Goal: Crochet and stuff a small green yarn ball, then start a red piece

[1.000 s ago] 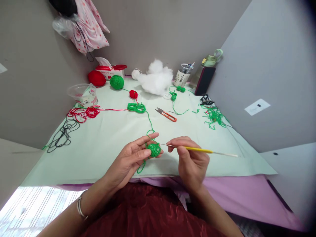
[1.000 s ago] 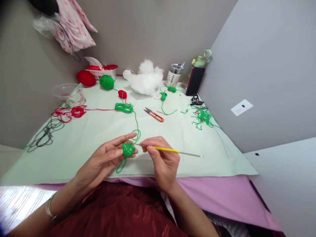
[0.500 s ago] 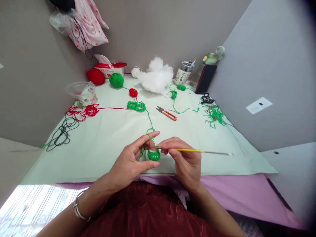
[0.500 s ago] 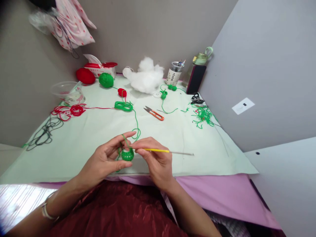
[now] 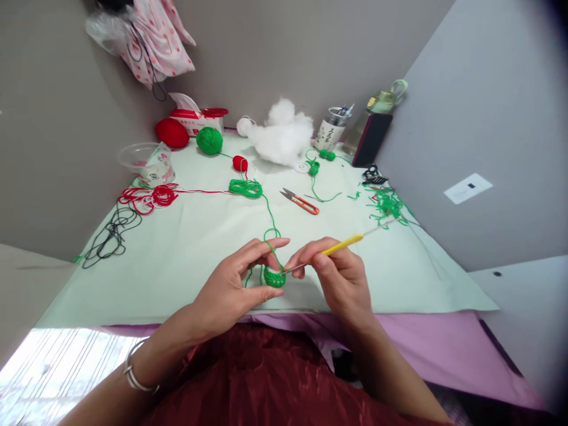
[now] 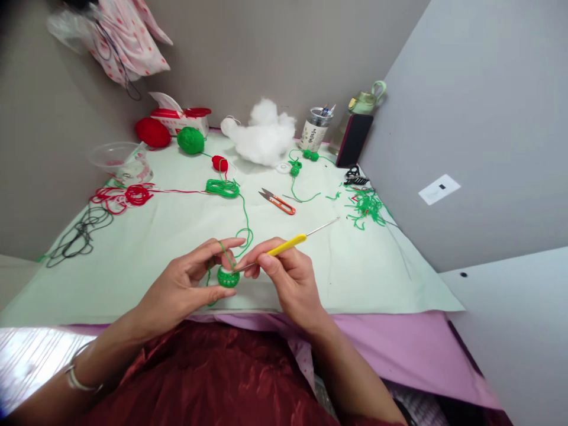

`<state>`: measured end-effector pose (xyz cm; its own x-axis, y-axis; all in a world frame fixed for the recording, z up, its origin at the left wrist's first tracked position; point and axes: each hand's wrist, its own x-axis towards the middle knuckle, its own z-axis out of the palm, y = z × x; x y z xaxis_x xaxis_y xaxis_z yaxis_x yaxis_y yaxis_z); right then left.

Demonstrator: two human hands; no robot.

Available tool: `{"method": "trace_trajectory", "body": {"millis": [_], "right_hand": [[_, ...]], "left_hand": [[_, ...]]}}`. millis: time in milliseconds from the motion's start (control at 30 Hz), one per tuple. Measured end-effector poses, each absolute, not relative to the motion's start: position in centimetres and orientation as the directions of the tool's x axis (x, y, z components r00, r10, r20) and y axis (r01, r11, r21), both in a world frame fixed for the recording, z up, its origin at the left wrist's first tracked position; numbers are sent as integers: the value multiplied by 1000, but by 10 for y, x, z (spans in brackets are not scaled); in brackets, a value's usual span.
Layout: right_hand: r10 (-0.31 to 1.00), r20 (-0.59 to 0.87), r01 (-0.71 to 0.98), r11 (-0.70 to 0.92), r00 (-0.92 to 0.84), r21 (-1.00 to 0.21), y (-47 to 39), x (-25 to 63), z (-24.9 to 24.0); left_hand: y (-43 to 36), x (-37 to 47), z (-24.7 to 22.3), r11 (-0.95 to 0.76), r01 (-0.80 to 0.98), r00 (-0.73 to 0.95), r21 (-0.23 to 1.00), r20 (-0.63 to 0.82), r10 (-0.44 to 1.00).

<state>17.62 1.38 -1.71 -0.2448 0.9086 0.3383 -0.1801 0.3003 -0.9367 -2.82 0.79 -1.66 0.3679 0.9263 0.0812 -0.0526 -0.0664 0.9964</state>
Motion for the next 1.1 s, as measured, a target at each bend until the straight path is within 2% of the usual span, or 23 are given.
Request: {"method": "trace_trajectory", "body": {"millis": [233,467,533,633,733,800,867,933,1033,1100], "right_hand": [[847,419,-18,438,-328,-899,12,181,-10],[722,544,68,626,-429,-777,13,180,-10],[646,637,110,733,-420,-671,12,178,-13],[500,764,319,862,-407,-394,9,173,-19],[386,813,520,845,-436,-122,3,169,-24],[326,844,578,816,-426,-23,-1,169,-26],[305,861,588,809,-408,-8,-4,171,-28],[335,847,562,825,-413,-52,-6,174,-30],[394,850,476,856,-349,-202,-3,173,-34],[460,861,349,861,-218,-371,1,169,-35]], "left_hand": [[7,-29,-14,-96,23,380,995,80,922],[8,-29,-15,-83,58,373,995,55,926],[7,-28,-16,-17,11,336,1000,12,942],[4,-23,-18,101,-147,260,984,-60,964],[-3,-14,-20,139,-293,200,946,-82,976],[-8,-9,-20,157,-367,202,917,-86,976],[-11,-6,-18,226,-460,244,859,-123,962],[-11,-5,-16,332,-544,314,770,-180,932],[-7,-8,-13,441,-586,403,680,-228,886],[-3,-11,-13,457,-578,428,676,-226,875]]}}
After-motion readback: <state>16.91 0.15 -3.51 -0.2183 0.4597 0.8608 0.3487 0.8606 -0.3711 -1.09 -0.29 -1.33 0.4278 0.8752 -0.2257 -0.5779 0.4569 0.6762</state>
